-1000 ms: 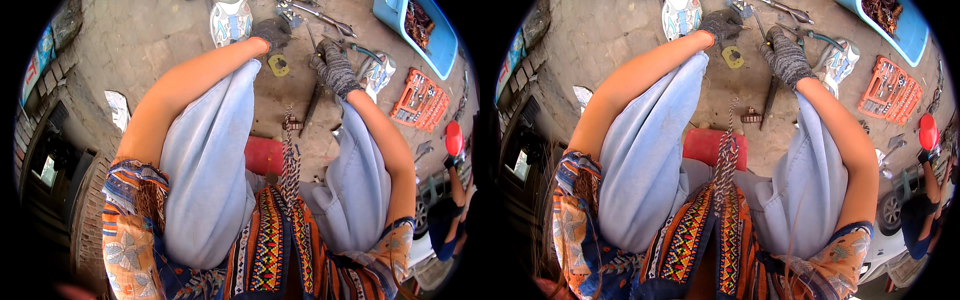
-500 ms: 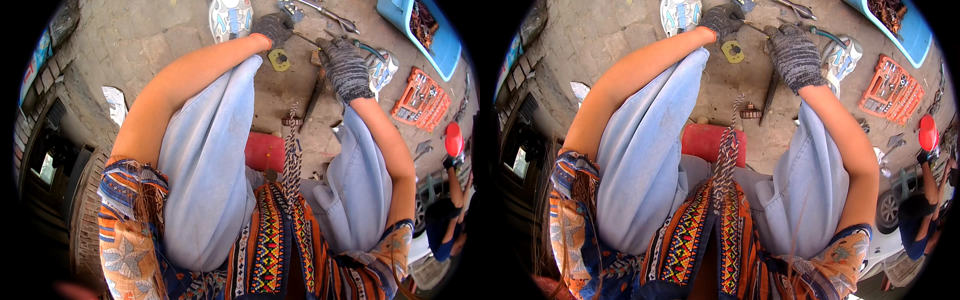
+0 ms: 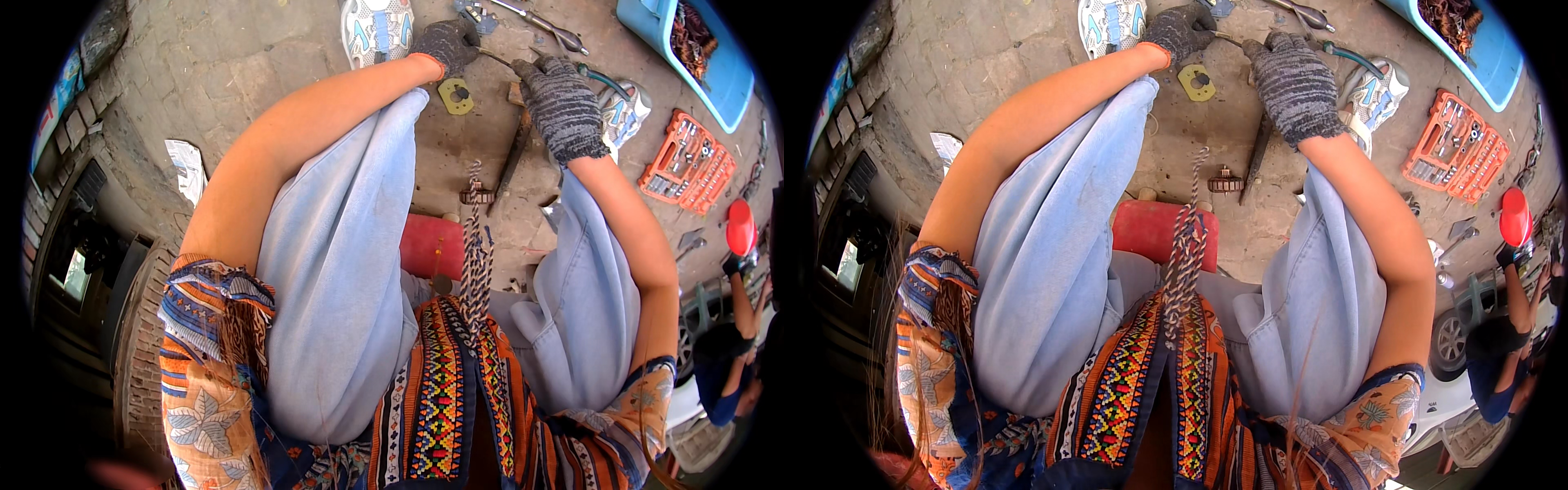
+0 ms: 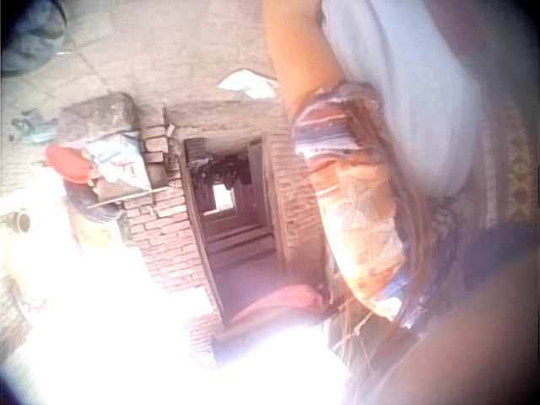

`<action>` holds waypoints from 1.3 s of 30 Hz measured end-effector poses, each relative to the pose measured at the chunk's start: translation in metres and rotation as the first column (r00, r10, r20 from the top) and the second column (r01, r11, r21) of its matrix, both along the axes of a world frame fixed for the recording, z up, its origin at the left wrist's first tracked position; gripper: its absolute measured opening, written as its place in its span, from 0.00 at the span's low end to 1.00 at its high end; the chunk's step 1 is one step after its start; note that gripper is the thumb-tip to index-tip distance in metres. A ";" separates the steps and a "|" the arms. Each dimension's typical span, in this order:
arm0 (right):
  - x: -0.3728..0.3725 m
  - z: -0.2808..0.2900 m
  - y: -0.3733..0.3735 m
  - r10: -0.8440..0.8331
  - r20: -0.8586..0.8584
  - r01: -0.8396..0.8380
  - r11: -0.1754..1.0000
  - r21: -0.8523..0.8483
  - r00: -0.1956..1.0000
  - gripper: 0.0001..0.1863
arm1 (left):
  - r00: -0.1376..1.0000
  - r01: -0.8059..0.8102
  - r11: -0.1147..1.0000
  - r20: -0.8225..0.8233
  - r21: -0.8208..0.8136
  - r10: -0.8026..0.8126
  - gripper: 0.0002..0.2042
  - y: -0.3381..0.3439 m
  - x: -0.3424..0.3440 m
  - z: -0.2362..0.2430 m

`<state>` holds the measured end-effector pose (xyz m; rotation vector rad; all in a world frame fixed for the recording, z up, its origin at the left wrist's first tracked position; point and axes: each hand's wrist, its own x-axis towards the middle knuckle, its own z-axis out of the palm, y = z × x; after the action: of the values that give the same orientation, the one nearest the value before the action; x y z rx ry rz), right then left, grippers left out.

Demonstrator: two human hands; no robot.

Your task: The person sits cross-legged on a stool and uses pliers, a hammer, and a screwdriver to disassemble and manipulate a small mechanical component. They repeatedly strike the part with a hammer and use pliers to adjust or remove small pieces, working over a concrete floor scattered with tools and parts.

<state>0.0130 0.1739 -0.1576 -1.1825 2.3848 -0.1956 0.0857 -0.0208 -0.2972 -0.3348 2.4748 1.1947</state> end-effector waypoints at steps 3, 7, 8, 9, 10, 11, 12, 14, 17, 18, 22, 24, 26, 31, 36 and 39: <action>0.001 0.000 -0.001 0.014 -0.011 -0.014 1.000 0.001 1.000 0.19 | 1.000 0.005 1.000 -0.019 -0.008 -0.005 0.08 0.000 0.001 -0.003; 0.002 0.000 -0.002 0.015 -0.024 -0.014 1.000 0.026 1.000 0.19 | 1.000 0.002 1.000 -0.020 0.007 -0.002 0.08 0.000 0.000 0.000; 0.002 0.000 -0.002 0.013 -0.025 -0.012 0.999 0.029 1.000 0.19 | 1.000 0.006 1.000 -0.012 0.004 -0.006 0.08 0.000 0.000 0.001; 0.002 0.000 -0.003 0.012 -0.021 -0.012 0.999 0.034 1.000 0.19 | 1.000 0.010 1.000 -0.005 0.001 -0.010 0.08 -0.001 0.000 0.003; 0.002 0.000 -0.003 0.012 -0.016 -0.011 0.999 0.038 1.000 0.19 | 1.000 0.013 1.000 0.003 -0.003 -0.013 0.08 -0.001 -0.001 0.004; 0.002 0.000 -0.003 0.011 -0.012 -0.011 0.999 0.043 1.000 0.19 | 1.000 0.008 1.000 0.004 0.005 -0.008 0.08 -0.001 -0.001 0.005; 0.002 -0.001 -0.003 0.015 -0.020 -0.014 0.999 0.047 1.000 0.19 | 1.000 0.002 1.000 0.003 0.013 -0.002 0.09 0.000 -0.001 0.004; 0.002 -0.002 -0.003 0.022 -0.035 -0.020 0.998 0.055 0.999 0.19 | 1.000 -0.005 1.000 0.004 0.019 0.005 0.09 0.000 0.000 0.002; 0.003 -0.002 -0.004 0.020 -0.036 -0.017 0.998 0.066 0.999 0.19 | 1.000 -0.004 1.000 0.004 0.007 0.004 0.09 0.000 0.000 0.001; 0.002 -0.002 -0.003 0.023 -0.038 -0.021 0.998 0.065 0.999 0.19 | 1.000 0.003 1.000 0.000 0.002 -0.003 0.09 0.001 0.000 0.001; 0.000 -0.003 -0.003 0.032 -0.033 -0.030 0.998 0.046 0.999 0.18 | 0.999 0.025 1.000 -0.030 -0.016 -0.026 0.09 0.000 0.000 0.001; -0.002 -0.002 -0.004 0.035 -0.031 -0.034 0.999 0.034 0.999 0.18 | 1.000 0.018 1.000 0.001 -0.001 -0.018 0.09 0.000 0.000 0.002; -0.004 0.001 -0.007 0.040 -0.037 -0.039 0.999 0.027 0.999 0.18 | 1.000 0.015 1.000 0.012 -0.006 -0.015 0.09 -0.001 0.000 0.003; 0.001 -0.002 -0.004 0.023 -0.027 -0.023 1.000 0.010 0.999 0.18 | 1.000 0.019 1.000 0.022 -0.015 -0.019 0.09 0.001 -0.001 0.002; 0.001 0.000 -0.006 0.047 -0.054 -0.043 0.996 0.077 0.997 0.19 | 1.000 0.026 0.998 0.012 -0.064 -0.026 0.09 0.002 -0.001 -0.003; 0.000 0.004 -0.008 0.049 -0.049 -0.044 0.995 0.094 0.998 0.19 | 1.000 0.026 0.998 0.014 -0.061 -0.026 0.09 0.002 -0.001 -0.002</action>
<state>0.0134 0.1663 -0.1536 -1.2123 2.3804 -0.0391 0.0850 -0.0188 -0.2989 -0.3248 2.5005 1.1050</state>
